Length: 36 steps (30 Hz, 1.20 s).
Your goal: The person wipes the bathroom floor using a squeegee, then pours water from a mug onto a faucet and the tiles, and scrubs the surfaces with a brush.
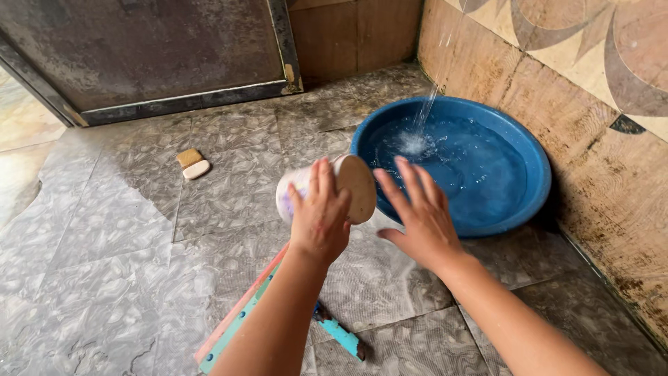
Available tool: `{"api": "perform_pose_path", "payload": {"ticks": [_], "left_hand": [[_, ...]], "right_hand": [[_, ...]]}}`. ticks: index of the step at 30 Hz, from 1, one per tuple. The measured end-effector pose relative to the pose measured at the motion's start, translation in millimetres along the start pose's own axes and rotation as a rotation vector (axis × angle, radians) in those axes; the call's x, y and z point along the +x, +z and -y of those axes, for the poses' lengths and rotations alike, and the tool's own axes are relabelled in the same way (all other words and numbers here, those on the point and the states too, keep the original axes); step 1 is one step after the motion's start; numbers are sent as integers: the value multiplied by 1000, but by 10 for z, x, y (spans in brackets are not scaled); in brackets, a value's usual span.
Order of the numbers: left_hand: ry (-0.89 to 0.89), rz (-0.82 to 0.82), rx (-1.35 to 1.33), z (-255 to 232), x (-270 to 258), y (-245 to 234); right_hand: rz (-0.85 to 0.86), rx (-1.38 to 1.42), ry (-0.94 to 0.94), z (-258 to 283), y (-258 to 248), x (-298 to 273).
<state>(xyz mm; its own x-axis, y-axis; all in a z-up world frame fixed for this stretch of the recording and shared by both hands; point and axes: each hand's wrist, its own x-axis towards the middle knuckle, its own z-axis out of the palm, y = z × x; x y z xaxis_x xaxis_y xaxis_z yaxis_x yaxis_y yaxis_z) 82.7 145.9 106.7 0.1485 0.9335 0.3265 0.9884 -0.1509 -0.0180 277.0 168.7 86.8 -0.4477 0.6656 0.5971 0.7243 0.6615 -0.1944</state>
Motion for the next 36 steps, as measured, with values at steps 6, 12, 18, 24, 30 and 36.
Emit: {"api": "perform_pose_path", "payload": {"ticks": [6, 12, 18, 24, 30, 36], "left_hand": [[125, -46, 15, -267, 350, -303], [321, 16, 214, -366, 465, -399], [487, 198, 354, -335, 346, -146], [495, 272, 296, -583, 485, 143], [492, 343, 331, -812, 538, 475], [433, 281, 143, -743, 459, 595]], "right_hand": [[177, 81, 105, -299, 321, 168], [-181, 1414, 1043, -1223, 1050, 364], [-5, 1050, 1366, -2177, 1225, -308], [189, -135, 803, -2284, 320, -400], [125, -326, 268, -1878, -334, -555], [-25, -204, -99, -1320, -729, -365]]}}
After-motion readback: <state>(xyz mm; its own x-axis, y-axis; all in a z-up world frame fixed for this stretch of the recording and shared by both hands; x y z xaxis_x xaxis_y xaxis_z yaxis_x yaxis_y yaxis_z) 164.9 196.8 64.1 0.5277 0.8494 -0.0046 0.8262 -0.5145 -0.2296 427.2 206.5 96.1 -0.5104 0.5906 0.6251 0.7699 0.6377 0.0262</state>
